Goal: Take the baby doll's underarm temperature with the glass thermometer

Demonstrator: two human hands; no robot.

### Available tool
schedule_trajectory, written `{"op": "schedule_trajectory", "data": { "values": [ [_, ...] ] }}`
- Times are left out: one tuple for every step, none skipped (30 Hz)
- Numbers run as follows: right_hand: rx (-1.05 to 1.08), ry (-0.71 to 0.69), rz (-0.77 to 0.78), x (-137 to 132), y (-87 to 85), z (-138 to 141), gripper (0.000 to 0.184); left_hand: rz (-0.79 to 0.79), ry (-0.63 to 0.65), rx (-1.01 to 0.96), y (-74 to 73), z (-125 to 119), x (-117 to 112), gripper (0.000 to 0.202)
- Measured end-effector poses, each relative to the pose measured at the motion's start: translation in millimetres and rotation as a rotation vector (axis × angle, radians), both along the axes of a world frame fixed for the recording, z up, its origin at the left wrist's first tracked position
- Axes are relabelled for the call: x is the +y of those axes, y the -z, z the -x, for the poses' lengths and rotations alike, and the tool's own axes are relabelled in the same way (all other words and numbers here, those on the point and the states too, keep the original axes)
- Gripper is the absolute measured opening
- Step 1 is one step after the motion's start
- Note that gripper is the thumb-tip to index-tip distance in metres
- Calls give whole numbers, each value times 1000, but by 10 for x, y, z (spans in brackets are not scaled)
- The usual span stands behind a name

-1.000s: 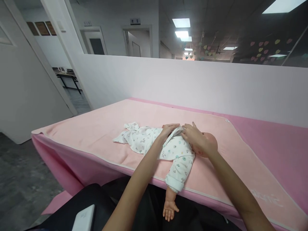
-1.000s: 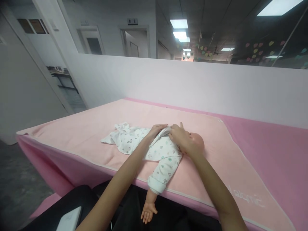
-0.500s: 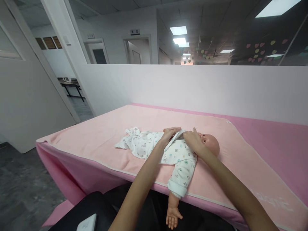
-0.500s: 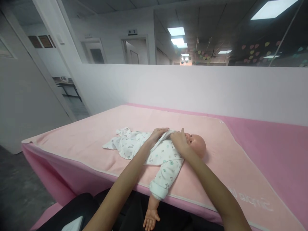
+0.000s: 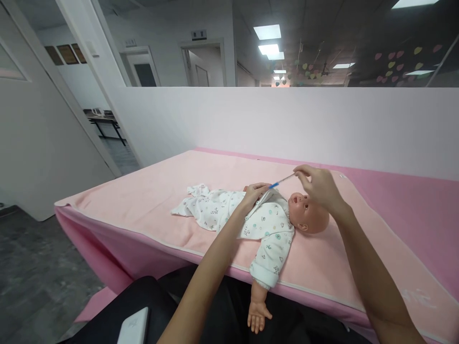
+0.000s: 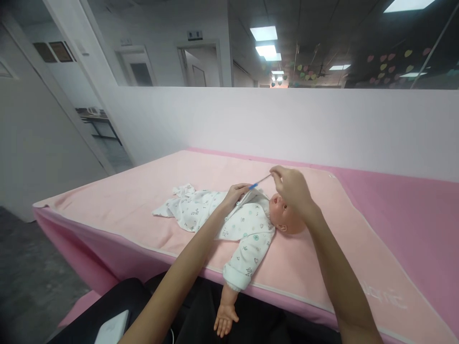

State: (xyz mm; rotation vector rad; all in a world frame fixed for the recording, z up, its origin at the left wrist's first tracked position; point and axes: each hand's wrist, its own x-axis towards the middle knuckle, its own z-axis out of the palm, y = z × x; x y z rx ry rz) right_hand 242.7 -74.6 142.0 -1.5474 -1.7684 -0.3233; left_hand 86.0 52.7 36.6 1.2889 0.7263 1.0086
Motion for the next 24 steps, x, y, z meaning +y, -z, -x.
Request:
{"op": "schedule_trajectory", "data": {
  "values": [
    [140, -53, -96, -22, -34, -32, 18, -45, -5, 12, 4, 1, -4, 35],
    [273, -101, -193, -39, -60, -52, 18, -83, -5, 21, 7, 3, -8, 35],
    [395, -142, -282, -52, -79, -61, 19, -111, 1, 26, 9, 7, -13, 35],
    [499, -175, -359, -60, -93, -61, 20, -132, 8, 32, 9, 11, -18, 35],
    [580, -203, -417, -63, -103, -55, 22, -144, 17, 39, 8, 16, -24, 35],
    [640, -224, -461, -62, -111, -48, 23, -151, 27, 47, 6, 22, -30, 36],
    [682, -239, -491, -59, -116, -40, 24, -153, 36, 56, 4, 27, -35, 36],
    [711, -248, -511, -55, -118, -34, 24, -152, 42, 61, 1, 31, -40, 37],
    [731, -251, -525, -50, -119, -30, 25, -149, 47, 62, -1, 33, -43, 37],
    [745, -251, -534, -46, -118, -28, 25, -144, 53, 60, -3, 34, -45, 37],
    [753, -250, -540, -42, -115, -26, 26, -137, 59, 54, -3, 32, -45, 37],
    [757, -248, -545, -38, -111, -24, 27, -129, 64, 44, -3, 30, -44, 37],
    [757, -247, -546, -36, -108, -21, 27, -118, 69, 34, -1, 26, -42, 36],
    [754, -247, -548, -36, -106, -16, 28, -107, 73, 25, 2, 22, -39, 36],
    [749, -246, -552, -39, -107, -9, 29, -98, 77, 19, 4, 18, -36, 35],
    [743, -245, -554, -47, -112, -1, 29, -91, 82, 15, 7, 16, -34, 35],
    [734, -242, -552, -62, -121, 6, 28, -87, 88, 15, 8, 14, -34, 34],
    [721, -238, -539, -87, -134, 10, 28, -86, 95, 18, 9, 13, -35, 34],
    [704, -233, -514, -124, -147, 8, 27, -87, 105, 25, 9, 14, -37, 34],
    [684, -228, -475, -173, -154, -2, 26, -90, 117, 33, 8, 15, -40, 34],
    [663, -220, -425, -236, -149, -20, 25, -95, 130, 43, 8, 16, -45, 35],
    [644, -207, -366, -313, -125, -48, 24, -104, 145, 51, 7, 17, -49, 35],
    [633, -185, -304, -404, -75, -84, 24, -121, 160, 57, 7, 19, -53, 36],
    [632, -149, -245, -506, 6, -126, 24, -144, 176, 61, 8, 20, -58, 36]
  ]
}}
